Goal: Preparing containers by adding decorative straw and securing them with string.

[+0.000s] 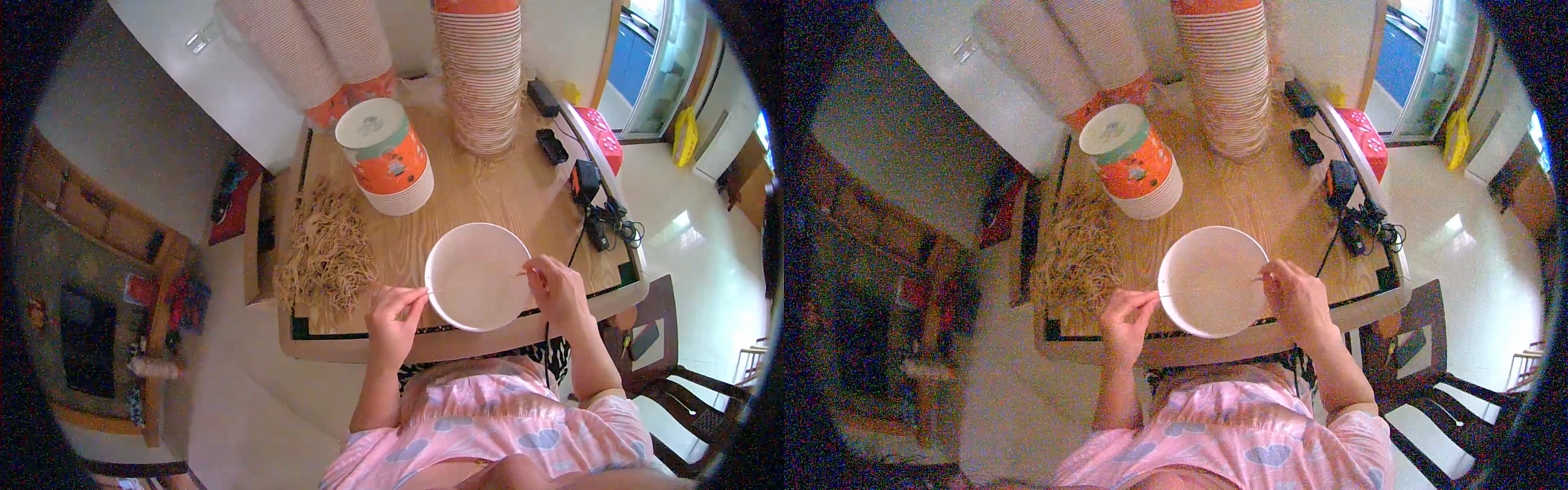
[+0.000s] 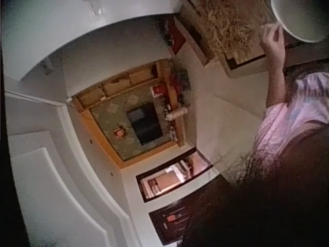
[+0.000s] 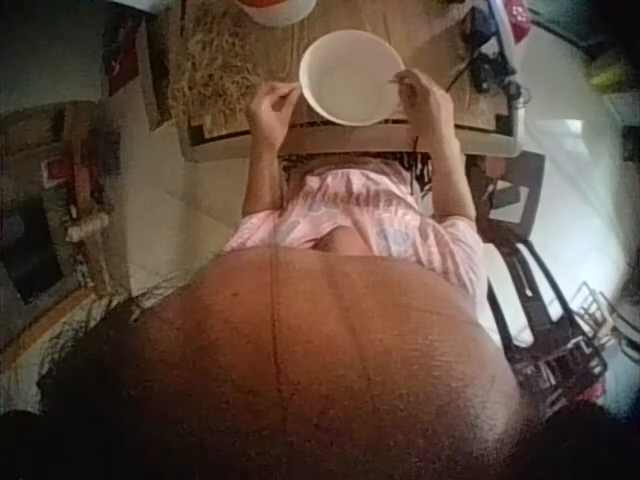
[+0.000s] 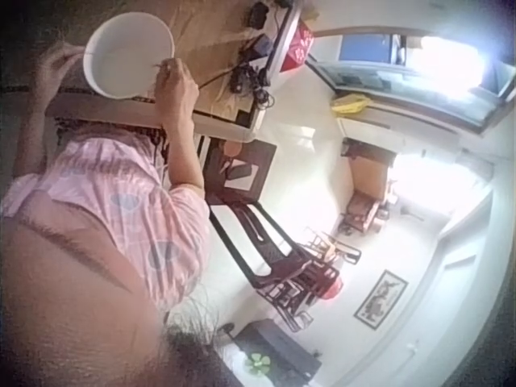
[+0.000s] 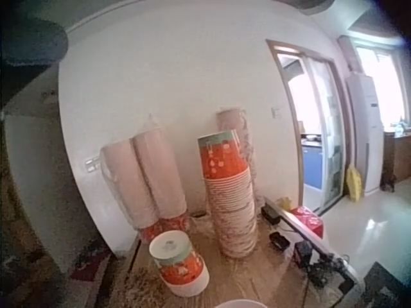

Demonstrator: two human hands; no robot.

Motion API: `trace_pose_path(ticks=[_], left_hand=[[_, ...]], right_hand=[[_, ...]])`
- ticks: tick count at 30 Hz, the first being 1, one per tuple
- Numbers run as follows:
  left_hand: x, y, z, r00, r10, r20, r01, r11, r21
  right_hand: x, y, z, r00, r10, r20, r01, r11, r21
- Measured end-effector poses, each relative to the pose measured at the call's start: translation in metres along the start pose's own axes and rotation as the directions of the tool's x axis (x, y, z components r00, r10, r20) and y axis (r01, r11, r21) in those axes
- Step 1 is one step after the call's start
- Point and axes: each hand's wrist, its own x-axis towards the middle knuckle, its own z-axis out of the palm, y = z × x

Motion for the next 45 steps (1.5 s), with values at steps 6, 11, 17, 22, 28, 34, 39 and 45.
trace_pose_path(ticks=[6, 11, 17, 22, 28, 34, 39, 45], left_hand=[[-0.006, 0.031, -0.002, 0.961, 0.267, 0.07, -0.271, 0.961, 0.055], [-0.013, 0.04, 0.007, 0.905, 0.396, 0.159, -0.41, 0.91, 0.068], [-0.016, 0.042, 0.003, 0.903, 0.372, 0.217, -0.406, 0.902, 0.145], [-0.019, 0.041, 0.009, 0.917, 0.345, 0.201, -0.376, 0.915, 0.146], [-0.017, 0.038, 0.01, 0.911, 0.344, 0.226, -0.376, 0.919, 0.118], [-0.017, 0.04, 0.012, 0.926, 0.337, 0.173, -0.358, 0.927, 0.109], [-0.029, 0.041, 0.008, 0.915, 0.29, 0.28, -0.3, 0.954, -0.01], [-0.035, 0.047, 0.014, 0.834, 0.407, 0.373, -0.357, 0.913, -0.197]], right_hand=[[0.01, -0.028, 0.0, 0.975, -0.223, -0.019, 0.218, 0.929, 0.298], [0.018, -0.043, 0.017, 0.79, -0.162, 0.591, -0.195, 0.848, 0.493], [0.022, -0.038, 0.026, 0.736, -0.202, 0.646, -0.362, 0.689, 0.628], [0.025, -0.034, 0.033, 0.723, -0.202, 0.661, -0.408, 0.648, 0.643], [0.027, -0.039, 0.036, 0.705, -0.253, 0.663, -0.413, 0.613, 0.673], [0.033, -0.034, 0.026, 0.736, -0.181, 0.652, -0.447, 0.593, 0.669], [0.047, -0.028, 0.009, 0.874, -0.038, 0.484, -0.474, 0.149, 0.868], [0.059, -0.023, -0.011, 0.913, -0.14, 0.384, -0.393, -0.044, 0.918]])
